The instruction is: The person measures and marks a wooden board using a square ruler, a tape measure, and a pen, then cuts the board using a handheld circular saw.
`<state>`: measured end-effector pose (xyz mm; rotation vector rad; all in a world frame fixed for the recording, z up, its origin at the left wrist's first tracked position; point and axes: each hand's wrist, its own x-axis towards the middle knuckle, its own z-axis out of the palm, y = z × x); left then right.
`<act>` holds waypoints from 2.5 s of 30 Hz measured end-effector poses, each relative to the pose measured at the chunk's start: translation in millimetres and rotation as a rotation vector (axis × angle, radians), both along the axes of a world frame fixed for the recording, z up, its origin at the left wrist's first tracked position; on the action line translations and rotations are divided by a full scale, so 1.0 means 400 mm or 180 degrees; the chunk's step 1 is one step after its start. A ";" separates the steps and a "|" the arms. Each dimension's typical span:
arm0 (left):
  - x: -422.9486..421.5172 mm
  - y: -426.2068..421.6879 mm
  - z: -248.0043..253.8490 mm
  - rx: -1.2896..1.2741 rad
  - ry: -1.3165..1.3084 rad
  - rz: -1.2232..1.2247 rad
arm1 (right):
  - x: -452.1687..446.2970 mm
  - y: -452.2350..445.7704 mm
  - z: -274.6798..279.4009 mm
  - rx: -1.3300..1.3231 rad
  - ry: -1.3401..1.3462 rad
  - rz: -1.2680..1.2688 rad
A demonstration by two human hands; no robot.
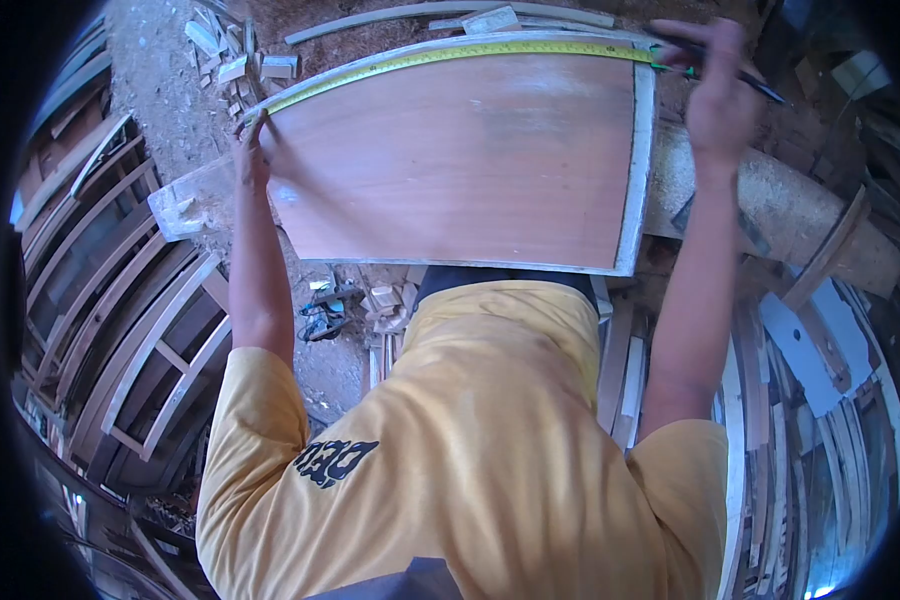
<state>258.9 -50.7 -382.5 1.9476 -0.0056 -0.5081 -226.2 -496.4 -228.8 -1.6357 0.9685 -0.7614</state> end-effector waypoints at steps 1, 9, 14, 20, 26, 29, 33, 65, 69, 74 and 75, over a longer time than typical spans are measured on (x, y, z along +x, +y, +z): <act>-0.006 -0.004 0.007 0.0155 0.0031 -0.0005 | 0.005 0.017 -0.016 0.0005 0.0009 0.0002; -0.005 -0.001 0.008 0.0382 0.0100 -0.0097 | 0.038 0.043 -0.174 0.0094 0.0630 0.1109; -0.009 -0.005 0.020 0.0523 0.0174 -0.0060 | 0.021 0.041 -0.198 -0.0211 0.1010 0.1085; -0.021 -0.017 0.037 0.0692 0.0139 -0.0071 | 0.020 0.049 -0.206 -0.0486 0.1038 0.0831; -0.033 -0.035 0.067 0.1055 0.0174 -0.0067 | 0.023 0.056 -0.203 -0.0571 0.1140 0.0812; -0.045 -0.044 0.076 0.0987 0.0290 -0.0024 | 0.025 0.056 -0.197 -0.0488 0.1337 0.0808; -0.030 -0.030 0.054 0.0987 -0.0008 -0.0102 | 0.024 0.057 -0.204 -0.0560 0.1170 0.0836; -0.052 -0.052 0.082 0.1037 0.0027 -0.0073 | 0.018 0.054 -0.216 -0.0582 0.1011 0.0961; -0.026 -0.026 0.051 0.1023 -0.0046 -0.0160 | 0.017 0.067 -0.188 -0.0589 0.1119 0.0941; -0.030 -0.031 0.052 0.0824 0.0071 -0.0012 | -0.045 0.019 -0.113 -0.2325 0.0620 0.0186; -0.029 -0.030 0.051 0.0828 0.0036 -0.0014 | -0.055 -0.004 -0.088 -0.2545 0.1111 -0.0156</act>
